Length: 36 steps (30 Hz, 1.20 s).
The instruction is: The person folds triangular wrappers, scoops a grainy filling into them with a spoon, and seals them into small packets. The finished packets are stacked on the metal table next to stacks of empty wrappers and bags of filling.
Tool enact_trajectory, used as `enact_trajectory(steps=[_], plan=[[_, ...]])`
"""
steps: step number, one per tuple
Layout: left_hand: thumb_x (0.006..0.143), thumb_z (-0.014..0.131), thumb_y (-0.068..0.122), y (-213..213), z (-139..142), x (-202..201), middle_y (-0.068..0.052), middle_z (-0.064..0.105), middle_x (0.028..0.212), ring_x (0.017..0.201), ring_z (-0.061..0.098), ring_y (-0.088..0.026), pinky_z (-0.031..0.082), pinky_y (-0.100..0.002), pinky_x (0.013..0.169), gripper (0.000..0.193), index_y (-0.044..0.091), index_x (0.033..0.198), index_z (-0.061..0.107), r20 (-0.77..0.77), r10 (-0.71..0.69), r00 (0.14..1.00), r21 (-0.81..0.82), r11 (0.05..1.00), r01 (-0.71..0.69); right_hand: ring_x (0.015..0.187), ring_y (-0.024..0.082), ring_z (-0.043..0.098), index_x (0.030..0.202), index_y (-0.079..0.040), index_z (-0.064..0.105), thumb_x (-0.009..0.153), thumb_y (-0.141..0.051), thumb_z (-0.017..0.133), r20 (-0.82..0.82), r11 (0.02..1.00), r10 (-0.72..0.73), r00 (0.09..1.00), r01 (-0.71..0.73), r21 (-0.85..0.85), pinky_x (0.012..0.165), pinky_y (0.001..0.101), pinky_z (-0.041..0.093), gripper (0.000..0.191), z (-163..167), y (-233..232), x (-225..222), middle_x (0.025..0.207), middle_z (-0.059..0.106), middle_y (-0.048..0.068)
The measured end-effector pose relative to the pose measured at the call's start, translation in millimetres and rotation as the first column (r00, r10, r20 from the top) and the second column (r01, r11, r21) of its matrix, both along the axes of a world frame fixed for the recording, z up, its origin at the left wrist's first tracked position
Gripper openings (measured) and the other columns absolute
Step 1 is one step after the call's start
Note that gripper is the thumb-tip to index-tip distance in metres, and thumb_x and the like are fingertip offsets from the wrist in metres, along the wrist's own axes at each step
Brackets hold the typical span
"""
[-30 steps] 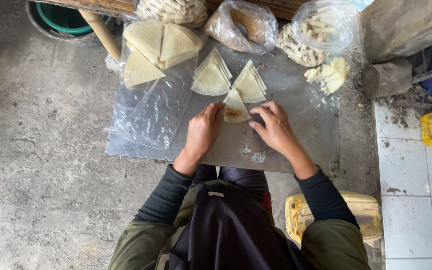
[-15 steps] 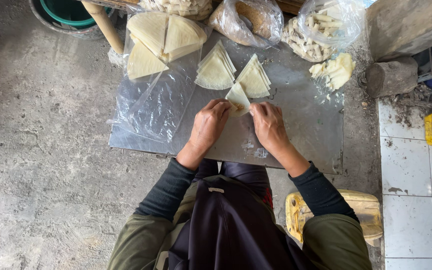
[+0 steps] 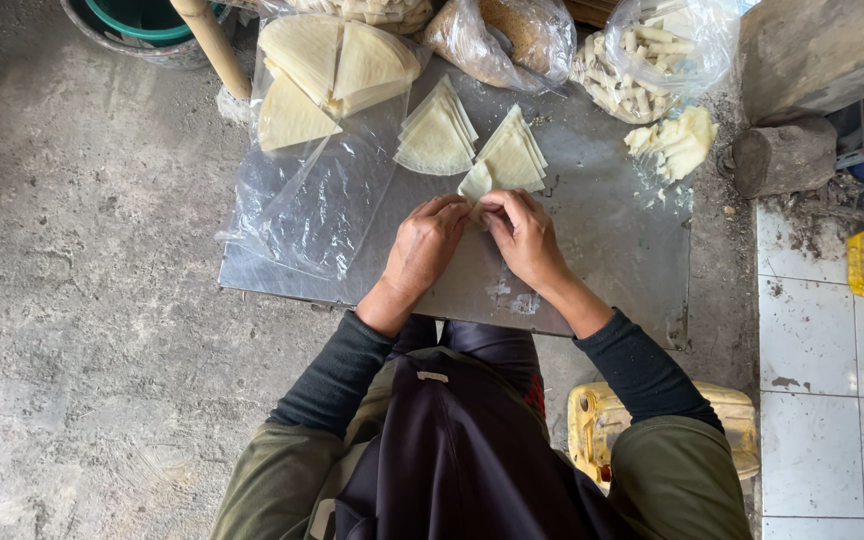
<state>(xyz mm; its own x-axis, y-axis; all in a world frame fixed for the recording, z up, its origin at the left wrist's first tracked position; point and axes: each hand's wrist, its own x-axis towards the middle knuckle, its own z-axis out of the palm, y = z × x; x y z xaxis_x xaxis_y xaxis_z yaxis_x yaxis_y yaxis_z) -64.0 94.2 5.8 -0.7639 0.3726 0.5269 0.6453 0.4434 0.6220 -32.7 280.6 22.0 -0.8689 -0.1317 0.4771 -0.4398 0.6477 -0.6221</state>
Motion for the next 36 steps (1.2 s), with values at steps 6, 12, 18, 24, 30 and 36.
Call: enact_trajectory(steps=[6, 12, 18, 24, 30, 36], plan=[[0.091, 0.069, 0.004, 0.5, -3.3, 0.5, -0.013, 0.072, 0.113, 0.102, 0.071, -0.032, 0.057, -0.039, 0.089, 0.018, 0.002, 0.109, 0.071, -0.04, -0.002, 0.999, -0.009, 1.0, 0.002, 0.1, 0.025, 0.067, 0.11, -0.006, 0.068, 0.09, -0.002, 0.074, -0.025, 0.984, -0.022, 0.999, 0.026, 0.177, 0.091, 0.04, 0.051, 0.021, -3.3, 2.3, -1.1, 0.106, 0.068, 0.008], [0.091, 0.068, 0.001, -0.7, 0.3, 2.0, -0.013, 0.072, 0.116, 0.103, 0.069, -0.03, 0.057, -0.037, 0.09, 0.022, 0.002, 0.113, 0.072, -0.094, -0.02, 0.995, -0.128, 0.992, 0.007, 0.104, 0.022, 0.064, 0.106, -0.005, 0.073, 0.085, -0.017, 0.081, -0.126, 0.891, 0.247, 0.961, -0.174, 0.42, 0.093, 0.0419, 0.043, 0.025, 3.5, 27.9, -8.2, 0.111, 0.069, 0.006], [0.08, 0.072, 0.011, -3.8, 3.9, -2.1, -0.015, 0.069, 0.111, 0.102, 0.066, -0.032, 0.054, -0.038, 0.089, 0.034, 0.0, 0.113, 0.072, -0.098, -0.12, 0.988, -0.143, 0.984, 0.106, 0.109, 0.02, 0.066, 0.113, -0.005, 0.07, 0.095, -0.006, 0.076, -0.291, 0.82, 0.228, 0.929, -0.023, 0.571, 0.104, 0.0373, 0.047, 0.019, -4.8, 27.1, -9.8, 0.115, 0.07, 0.005], [0.088, 0.071, 0.004, 2.3, 2.2, -5.2, -0.013, 0.068, 0.117, 0.105, 0.067, -0.03, 0.056, -0.037, 0.093, 0.026, 0.0, 0.114, 0.07, -0.202, -0.055, 0.978, -0.298, 0.954, -0.008, 0.097, 0.026, 0.066, 0.11, -0.001, 0.068, 0.086, -0.008, 0.074, -0.283, 0.861, 0.224, 0.932, -0.054, 0.506, 0.093, 0.041, 0.048, 0.025, -2.5, 22.3, -7.1, 0.103, 0.07, 0.01], [0.085, 0.068, 0.008, -2.6, 10.4, 4.1, -0.016, 0.065, 0.107, 0.097, 0.065, -0.034, 0.055, -0.04, 0.085, 0.023, 0.0, 0.107, 0.07, -0.103, -0.118, 0.988, -0.143, 0.984, 0.103, 0.092, 0.024, 0.066, 0.108, -0.002, 0.068, 0.096, -0.005, 0.075, -0.247, 0.886, 0.16, 0.956, -0.029, 0.464, 0.086, 0.0375, 0.048, 0.014, -18.0, 15.9, 2.7, 0.098, 0.07, 0.01], [0.095, 0.068, 0.011, -13.0, 4.3, 23.8, -0.013, 0.065, 0.099, 0.093, 0.067, -0.033, 0.056, -0.042, 0.081, 0.011, 0.002, 0.101, 0.069, -0.041, -0.129, 0.991, -0.221, 0.968, 0.116, 0.089, 0.027, 0.066, 0.105, -0.002, 0.067, 0.092, 0.0, 0.068, -0.161, 0.952, 0.066, 0.985, -0.014, 0.305, 0.087, 0.0413, 0.048, 0.013, -17.6, 6.9, 37.6, 0.094, 0.07, 0.009]])
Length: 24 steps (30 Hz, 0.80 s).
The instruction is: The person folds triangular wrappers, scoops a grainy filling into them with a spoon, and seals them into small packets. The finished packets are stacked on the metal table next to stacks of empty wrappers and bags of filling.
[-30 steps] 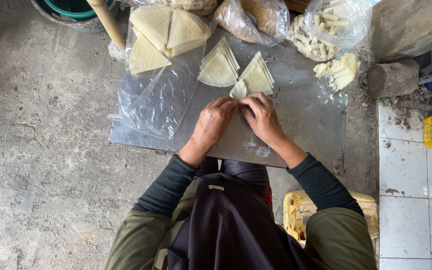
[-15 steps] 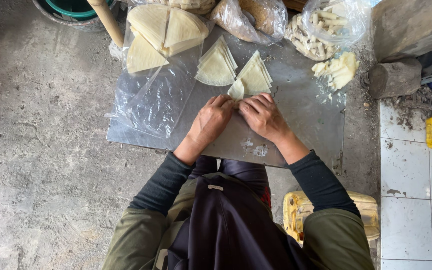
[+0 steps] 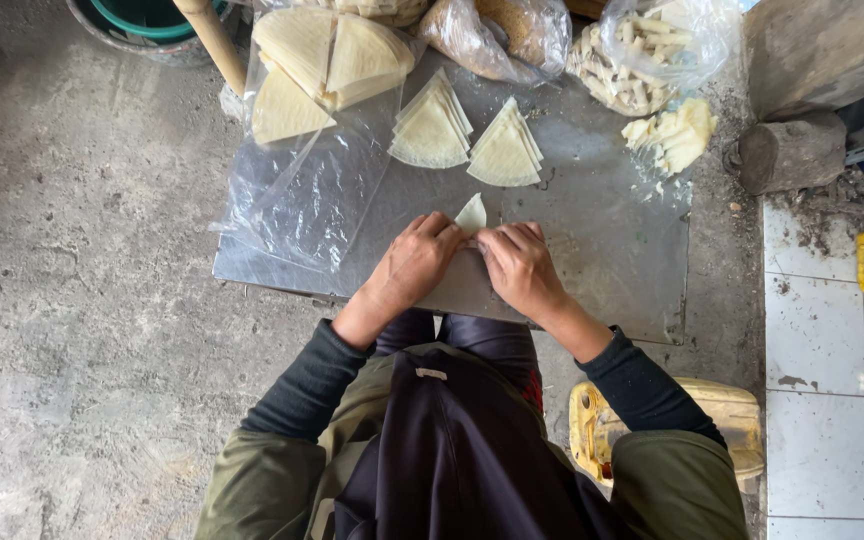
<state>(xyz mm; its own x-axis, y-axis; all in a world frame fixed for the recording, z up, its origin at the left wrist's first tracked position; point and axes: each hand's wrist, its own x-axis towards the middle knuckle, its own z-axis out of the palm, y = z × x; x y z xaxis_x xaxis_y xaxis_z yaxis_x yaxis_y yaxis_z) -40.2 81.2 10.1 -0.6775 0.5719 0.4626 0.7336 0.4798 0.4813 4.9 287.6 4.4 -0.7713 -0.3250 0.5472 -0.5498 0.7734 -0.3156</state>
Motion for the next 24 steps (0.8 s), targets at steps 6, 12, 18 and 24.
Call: enact_trajectory(steps=[6, 12, 18, 24], plan=[[0.091, 0.07, 0.01, 10.4, 2.8, -6.8, -0.012, 0.069, 0.096, 0.087, 0.07, -0.034, 0.056, -0.042, 0.075, 0.011, 0.006, 0.1, 0.07, 0.169, 0.129, 0.977, 0.072, 0.987, -0.143, 0.088, 0.028, 0.066, 0.102, -0.005, 0.068, 0.089, 0.002, 0.071, 0.2, 0.965, -0.069, 0.977, 0.117, -0.236, 0.08, 0.0383, 0.054, 0.015, 2.7, -8.6, -10.7, 0.095, 0.065, 0.013], [0.087, 0.072, 0.015, 6.0, 17.2, -17.9, -0.009, 0.072, 0.092, 0.084, 0.074, -0.028, 0.058, -0.039, 0.073, 0.023, 0.006, 0.106, 0.064, 0.442, 0.11, 0.89, 0.075, 0.984, -0.159, 0.095, 0.024, 0.066, 0.107, -0.003, 0.064, 0.095, -0.002, 0.073, 0.11, 0.993, -0.062, 0.992, 0.072, -0.094, 0.087, 0.0394, 0.055, 0.015, -5.8, -12.3, -8.9, 0.103, 0.064, 0.007], [0.093, 0.073, 0.012, -2.5, 9.2, -7.2, -0.011, 0.07, 0.098, 0.089, 0.071, -0.033, 0.057, -0.041, 0.077, 0.011, 0.009, 0.103, 0.069, 0.137, 0.023, 0.99, 0.089, 0.995, -0.035, 0.1, 0.026, 0.061, 0.104, -0.005, 0.067, 0.094, -0.01, 0.072, 0.072, 0.996, -0.078, 0.994, 0.074, 0.058, 0.091, 0.0426, 0.044, 0.012, -6.8, -14.9, 1.3, 0.101, 0.061, 0.008], [0.087, 0.075, 0.016, 2.3, -2.0, -7.5, -0.014, 0.066, 0.097, 0.097, 0.066, -0.035, 0.054, -0.044, 0.085, 0.013, 0.008, 0.097, 0.071, 0.138, 0.103, 0.985, 0.044, 0.993, -0.11, 0.101, 0.026, 0.06, 0.107, -0.005, 0.064, 0.096, -0.007, 0.07, 0.12, 0.998, -0.036, 0.992, 0.041, -0.04, 0.094, 0.0417, 0.042, 0.013, -5.7, -10.4, -9.8, 0.104, 0.061, 0.007]])
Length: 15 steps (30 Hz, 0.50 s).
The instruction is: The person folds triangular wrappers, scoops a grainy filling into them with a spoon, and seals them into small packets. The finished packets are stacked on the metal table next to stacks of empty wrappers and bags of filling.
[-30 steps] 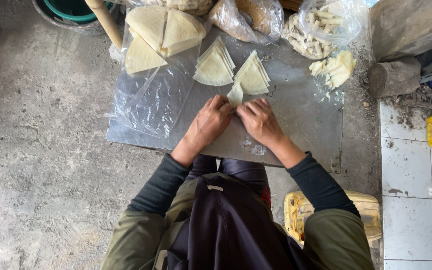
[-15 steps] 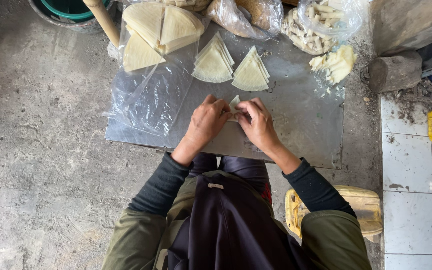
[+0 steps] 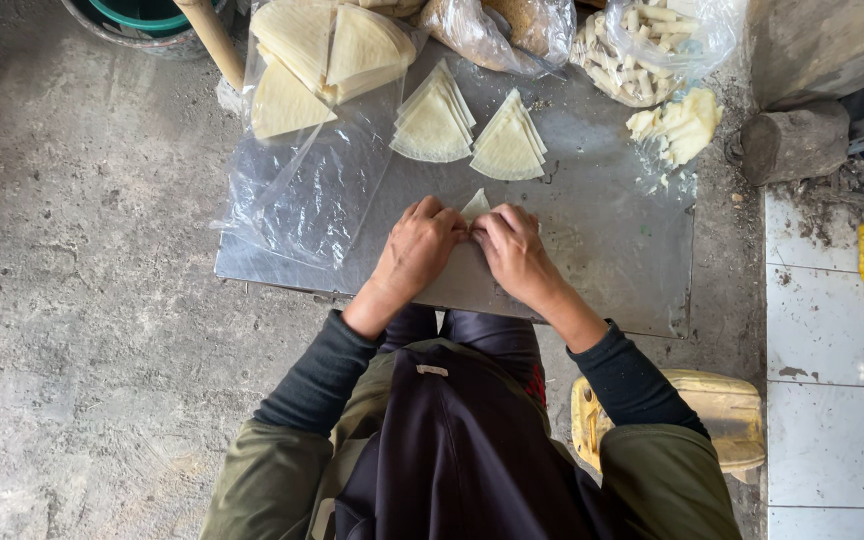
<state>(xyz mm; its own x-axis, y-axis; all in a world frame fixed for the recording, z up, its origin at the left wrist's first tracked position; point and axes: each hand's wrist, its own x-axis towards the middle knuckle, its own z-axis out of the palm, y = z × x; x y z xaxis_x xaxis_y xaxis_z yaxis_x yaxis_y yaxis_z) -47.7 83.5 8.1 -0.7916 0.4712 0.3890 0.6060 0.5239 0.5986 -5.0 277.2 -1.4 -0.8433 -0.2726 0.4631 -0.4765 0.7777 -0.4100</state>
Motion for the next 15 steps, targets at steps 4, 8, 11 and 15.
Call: enact_trajectory(steps=[4, 8, 11, 15], plan=[[0.087, 0.078, 0.021, 8.3, 2.5, -10.3, -0.013, 0.066, 0.096, 0.099, 0.065, -0.035, 0.053, -0.045, 0.087, 0.016, 0.008, 0.093, 0.071, 0.111, 0.021, 0.994, -0.088, 0.996, -0.012, 0.096, 0.025, 0.06, 0.104, -0.003, 0.061, 0.086, -0.017, 0.078, 0.067, 0.997, 0.077, 0.995, -0.078, 0.002, 0.086, 0.0427, 0.038, 0.028, 6.0, 8.7, -2.5, 0.098, 0.06, 0.006], [0.083, 0.078, 0.02, 2.8, 8.0, -15.6, -0.013, 0.065, 0.097, 0.098, 0.065, -0.035, 0.053, -0.044, 0.084, 0.02, 0.007, 0.097, 0.071, 0.167, 0.019, 0.986, -0.031, 0.999, -0.014, 0.099, 0.023, 0.06, 0.103, -0.009, 0.066, 0.092, -0.011, 0.074, 0.019, 0.997, 0.01, 1.0, -0.011, 0.076, 0.089, 0.0403, 0.039, 0.014, 7.9, 5.1, -1.9, 0.099, 0.061, 0.004], [0.086, 0.077, 0.017, 0.0, 7.1, -13.5, -0.012, 0.065, 0.096, 0.097, 0.065, -0.033, 0.053, -0.044, 0.085, 0.016, 0.008, 0.098, 0.072, 0.072, -0.016, 0.997, 0.005, 1.0, 0.016, 0.098, 0.024, 0.059, 0.104, -0.009, 0.067, 0.095, -0.009, 0.073, -0.01, 0.994, -0.031, 0.999, 0.032, 0.103, 0.089, 0.0404, 0.04, 0.011, 6.2, 0.1, -2.0, 0.099, 0.06, 0.005], [0.086, 0.076, 0.018, -6.0, -0.2, -14.2, -0.01, 0.066, 0.095, 0.095, 0.066, -0.032, 0.054, -0.042, 0.086, 0.015, 0.009, 0.098, 0.074, -0.033, -0.091, 0.995, 0.0, 0.996, 0.091, 0.1, 0.024, 0.059, 0.105, -0.007, 0.066, 0.097, -0.009, 0.073, -0.016, 0.998, -0.031, 0.999, 0.031, 0.052, 0.092, 0.0402, 0.041, 0.01, 5.1, -0.3, -1.7, 0.102, 0.06, 0.005]])
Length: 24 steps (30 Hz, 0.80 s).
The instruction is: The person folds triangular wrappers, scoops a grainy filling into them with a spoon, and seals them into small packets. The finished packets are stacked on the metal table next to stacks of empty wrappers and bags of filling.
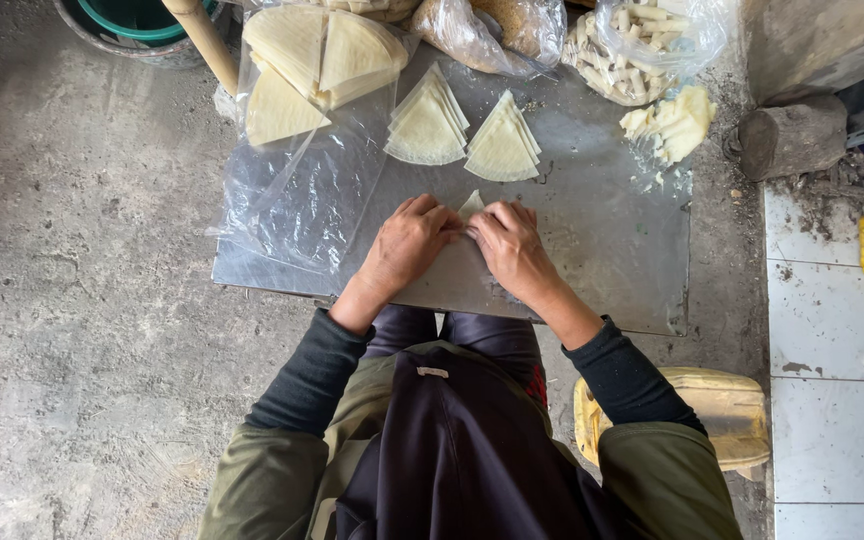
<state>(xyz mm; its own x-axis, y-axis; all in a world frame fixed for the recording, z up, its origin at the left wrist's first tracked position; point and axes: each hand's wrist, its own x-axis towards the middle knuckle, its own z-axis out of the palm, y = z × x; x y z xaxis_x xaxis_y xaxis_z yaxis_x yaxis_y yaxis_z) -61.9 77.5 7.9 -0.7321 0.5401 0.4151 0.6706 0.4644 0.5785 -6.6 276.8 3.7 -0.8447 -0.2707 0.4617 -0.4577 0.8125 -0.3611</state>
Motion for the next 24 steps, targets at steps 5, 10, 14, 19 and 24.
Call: enact_trajectory(steps=[5, 10, 14, 19, 24], plan=[[0.089, 0.076, 0.019, 7.6, -5.2, -5.1, -0.011, 0.067, 0.094, 0.095, 0.066, -0.034, 0.053, -0.043, 0.088, 0.014, 0.006, 0.094, 0.072, 0.064, 0.054, 0.996, 0.001, 0.999, -0.055, 0.101, 0.026, 0.059, 0.107, -0.003, 0.064, 0.091, -0.009, 0.074, 0.002, 0.996, 0.038, 0.999, -0.037, -0.075, 0.091, 0.0431, 0.041, 0.02, 3.3, 3.6, -0.9, 0.102, 0.061, 0.006], [0.085, 0.076, 0.018, 10.7, 0.7, -11.1, -0.012, 0.066, 0.092, 0.096, 0.065, -0.034, 0.052, -0.044, 0.087, 0.015, 0.006, 0.091, 0.072, 0.158, 0.096, 0.983, -0.031, 0.995, -0.092, 0.099, 0.026, 0.059, 0.103, -0.005, 0.066, 0.093, -0.005, 0.073, -0.004, 0.999, -0.039, 0.999, 0.039, 0.002, 0.09, 0.0429, 0.043, 0.013, 4.7, -2.5, -2.6, 0.099, 0.059, 0.008], [0.087, 0.073, 0.018, 11.6, 0.3, -6.2, -0.013, 0.064, 0.097, 0.097, 0.064, -0.035, 0.053, -0.044, 0.085, 0.015, 0.007, 0.096, 0.07, 0.117, 0.133, 0.984, 0.019, 0.99, -0.136, 0.101, 0.028, 0.06, 0.106, -0.004, 0.065, 0.095, -0.003, 0.071, -0.033, 0.999, -0.02, 0.999, 0.019, -0.041, 0.094, 0.044, 0.046, 0.013, 6.4, -3.3, -5.3, 0.102, 0.059, 0.009], [0.093, 0.071, 0.019, 21.8, -5.6, -3.7, -0.011, 0.062, 0.098, 0.095, 0.064, -0.033, 0.055, -0.044, 0.079, 0.014, 0.008, 0.099, 0.068, 0.01, 0.219, 0.976, -0.061, 0.974, -0.218, 0.104, 0.032, 0.06, 0.116, 0.002, 0.064, 0.091, -0.002, 0.07, -0.08, 0.998, 0.015, 0.997, -0.021, -0.066, 0.094, 0.0464, 0.047, 0.025, 7.5, 0.0, -3.7, 0.107, 0.063, 0.012], [0.092, 0.069, 0.017, 26.1, -6.7, 1.6, -0.013, 0.059, 0.096, 0.089, 0.064, -0.031, 0.055, -0.042, 0.074, 0.015, 0.005, 0.099, 0.065, -0.082, 0.277, 0.957, -0.065, 0.957, -0.283, 0.101, 0.029, 0.062, 0.108, -0.002, 0.066, 0.094, -0.001, 0.071, -0.063, 0.998, -0.067, 0.996, 0.066, -0.025, 0.094, 0.0447, 0.048, 0.016, 3.6, -2.4, -4.8, 0.103, 0.063, 0.01]])
